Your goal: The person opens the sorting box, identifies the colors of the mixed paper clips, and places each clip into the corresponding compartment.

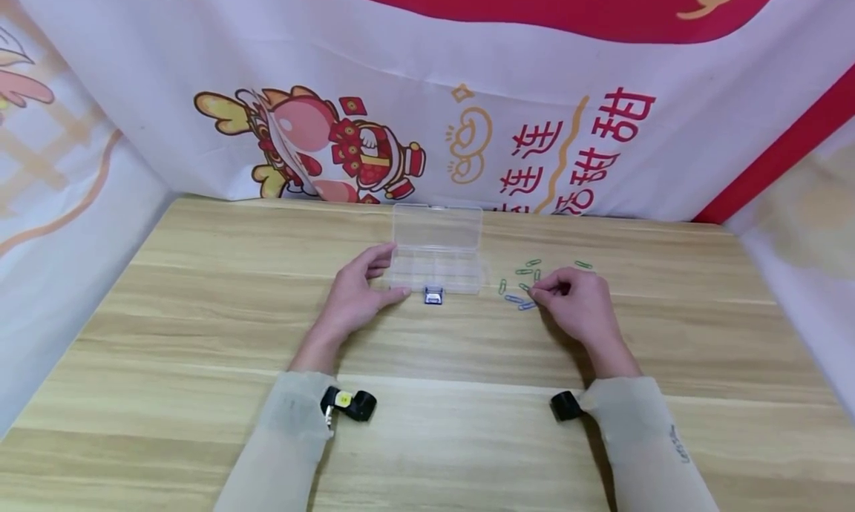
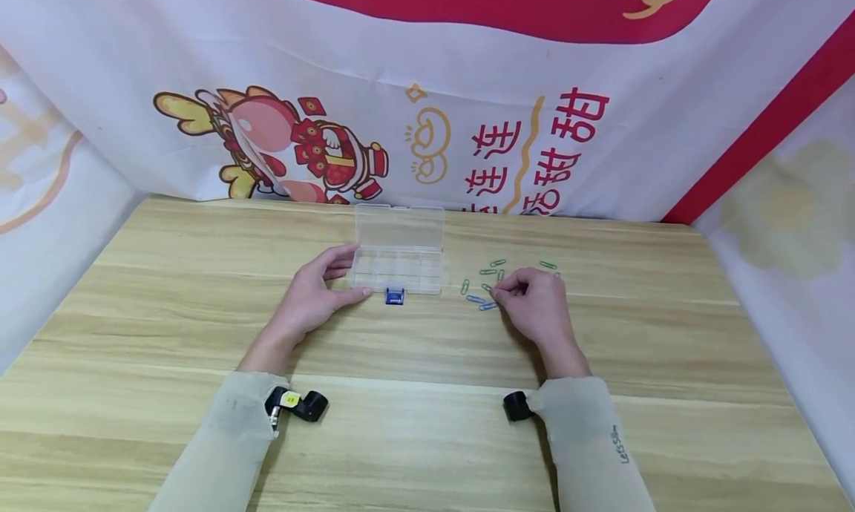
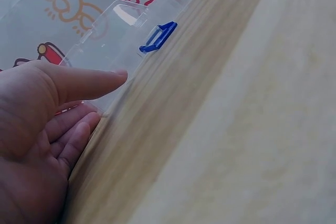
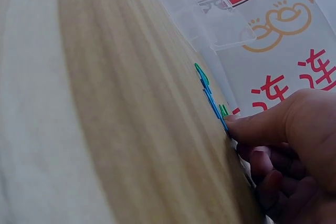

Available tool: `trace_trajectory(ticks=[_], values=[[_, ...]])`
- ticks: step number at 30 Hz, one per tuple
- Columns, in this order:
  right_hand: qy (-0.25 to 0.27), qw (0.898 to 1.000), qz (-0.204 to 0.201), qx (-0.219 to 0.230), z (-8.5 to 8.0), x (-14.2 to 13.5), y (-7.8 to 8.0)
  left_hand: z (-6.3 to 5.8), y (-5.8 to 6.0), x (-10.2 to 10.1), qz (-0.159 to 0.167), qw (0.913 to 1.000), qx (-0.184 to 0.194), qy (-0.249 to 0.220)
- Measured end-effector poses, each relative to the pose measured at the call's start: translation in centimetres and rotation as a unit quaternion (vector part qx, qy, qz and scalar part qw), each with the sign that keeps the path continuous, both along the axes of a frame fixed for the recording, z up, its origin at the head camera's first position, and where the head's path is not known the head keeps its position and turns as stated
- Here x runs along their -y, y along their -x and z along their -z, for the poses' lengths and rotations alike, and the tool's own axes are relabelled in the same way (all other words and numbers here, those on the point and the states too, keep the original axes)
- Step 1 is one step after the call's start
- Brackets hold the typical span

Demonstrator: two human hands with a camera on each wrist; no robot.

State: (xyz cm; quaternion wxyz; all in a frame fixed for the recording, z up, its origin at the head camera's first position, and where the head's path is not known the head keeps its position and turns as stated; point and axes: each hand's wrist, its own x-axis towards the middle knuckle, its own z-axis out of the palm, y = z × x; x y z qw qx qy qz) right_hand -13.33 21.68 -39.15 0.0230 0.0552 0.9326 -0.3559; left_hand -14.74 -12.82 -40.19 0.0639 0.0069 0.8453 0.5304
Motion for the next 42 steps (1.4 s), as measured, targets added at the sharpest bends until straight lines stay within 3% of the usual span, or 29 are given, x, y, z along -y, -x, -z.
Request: trace_trajectory(ticks=[12,27,34,42], values=[[-0.005,1.0,-0.002,0.015,-0.03,-0.38,-0.18,0.1,-0.11,-0.45,-0.001,0.9999,0.009,-0.011],[-0.013,0.999,-0.037,0.016,0.25,-0.17,-0.1,0.15,-0.25,-0.23,-0.008,0.9999,0.009,-0.006],[0.019,0.999,-0.045,0.021,0.5,-0.39,0.12,0.07,-0.23,-0.08,-0.01,0.9999,0.006,-0.006],[0.106,0.994,-0.023,0.019,0.04,-0.91,-0.01,0.14,-0.25,-0.16,-0.012,0.9999,0.003,-0.006]])
